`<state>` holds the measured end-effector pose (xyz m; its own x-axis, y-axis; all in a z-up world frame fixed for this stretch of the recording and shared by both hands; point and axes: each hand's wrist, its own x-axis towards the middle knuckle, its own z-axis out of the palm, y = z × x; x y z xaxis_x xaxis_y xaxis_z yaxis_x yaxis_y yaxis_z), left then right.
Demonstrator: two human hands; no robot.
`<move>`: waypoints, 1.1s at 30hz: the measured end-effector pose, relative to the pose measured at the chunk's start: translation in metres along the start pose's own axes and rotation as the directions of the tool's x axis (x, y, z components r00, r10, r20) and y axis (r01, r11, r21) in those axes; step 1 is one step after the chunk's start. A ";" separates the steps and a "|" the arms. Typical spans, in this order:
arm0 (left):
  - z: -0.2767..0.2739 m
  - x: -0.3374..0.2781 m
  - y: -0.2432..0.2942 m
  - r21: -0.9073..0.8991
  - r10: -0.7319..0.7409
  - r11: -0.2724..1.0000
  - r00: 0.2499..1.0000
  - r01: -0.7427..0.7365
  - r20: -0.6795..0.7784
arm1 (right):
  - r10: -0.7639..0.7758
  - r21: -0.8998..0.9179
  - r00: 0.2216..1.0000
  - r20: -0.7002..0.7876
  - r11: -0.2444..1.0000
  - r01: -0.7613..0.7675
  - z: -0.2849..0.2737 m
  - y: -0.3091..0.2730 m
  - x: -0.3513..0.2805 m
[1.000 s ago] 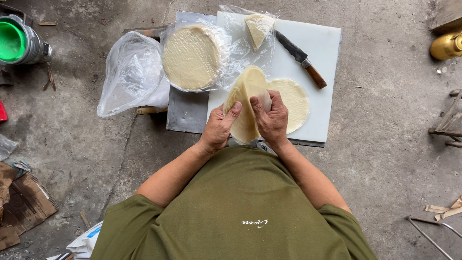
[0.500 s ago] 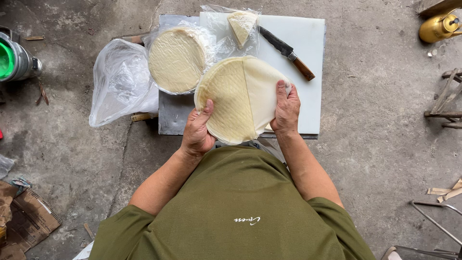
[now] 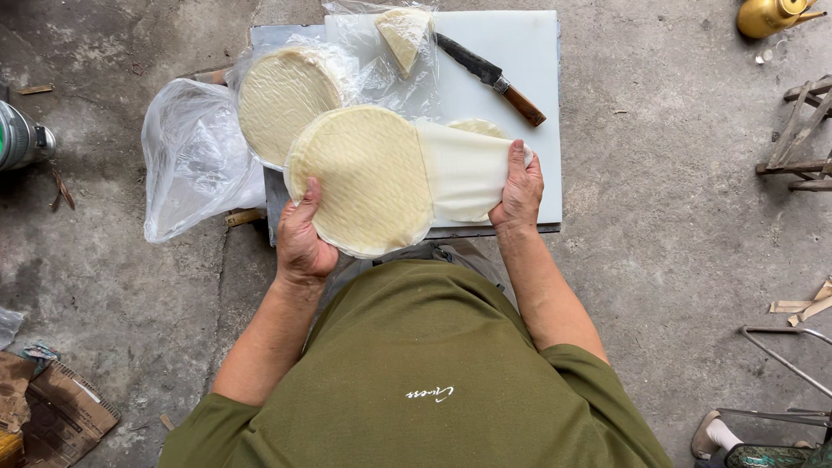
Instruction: The person separates individual thin, round dough layers from a stack by hand, peeling them apart one by one and checking their edges.
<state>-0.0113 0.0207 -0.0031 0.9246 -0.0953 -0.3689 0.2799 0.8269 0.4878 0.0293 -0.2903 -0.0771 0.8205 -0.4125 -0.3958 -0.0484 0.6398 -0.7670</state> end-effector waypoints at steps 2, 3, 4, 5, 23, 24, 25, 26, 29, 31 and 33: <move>-0.004 -0.001 0.007 0.011 0.009 1.000 1.000 -0.009 0.002 | -0.008 -0.018 1.000 -0.024 1.000 0.008 -0.006 -0.005 0.000; -0.006 -0.001 0.012 0.027 0.013 1.000 1.000 -0.012 -0.007 | -0.013 -0.027 0.999 -0.036 1.000 0.012 -0.009 -0.008 0.000; -0.008 -0.002 0.016 0.043 0.016 0.999 1.000 -0.015 -0.016 | -0.035 -0.014 0.998 -0.045 0.999 0.034 -0.012 -0.013 0.000; -0.010 -0.002 0.020 0.059 0.019 0.998 1.000 -0.018 -0.025 | -0.057 -0.002 0.997 -0.055 0.998 0.057 -0.015 -0.018 -0.001; -0.061 -0.003 0.048 0.164 0.261 0.957 0.957 -0.240 -0.126 | -0.174 -0.682 0.664 0.727 -0.294 0.670 -0.032 0.080 0.010; -0.064 -0.004 0.048 0.162 0.253 0.960 0.957 -0.230 -0.141 | -0.205 -0.648 0.616 0.761 -0.293 0.703 -0.032 0.081 0.005; -0.067 -0.005 0.047 0.161 0.245 0.962 0.957 -0.220 -0.156 | -0.224 -0.670 0.632 0.742 -0.279 0.688 -0.029 0.082 0.006; -0.070 -0.007 0.046 0.159 0.236 0.965 0.956 -0.209 -0.173 | -0.242 -0.693 0.649 0.721 -0.264 0.671 -0.026 0.081 0.006; -0.078 -0.007 0.043 0.155 0.245 0.964 0.949 -0.216 -0.201 | -0.280 -0.692 0.633 0.722 -0.260 0.674 -0.017 0.082 0.011; -0.081 -0.007 0.042 0.152 0.245 0.964 0.948 -0.217 -0.204 | -0.260 -0.669 0.617 0.743 -0.290 0.684 -0.011 0.085 0.013; -0.081 -0.006 0.042 0.146 0.248 0.964 0.948 -0.221 -0.199 | -0.195 -0.642 0.616 0.763 -0.338 0.688 -0.005 0.086 0.012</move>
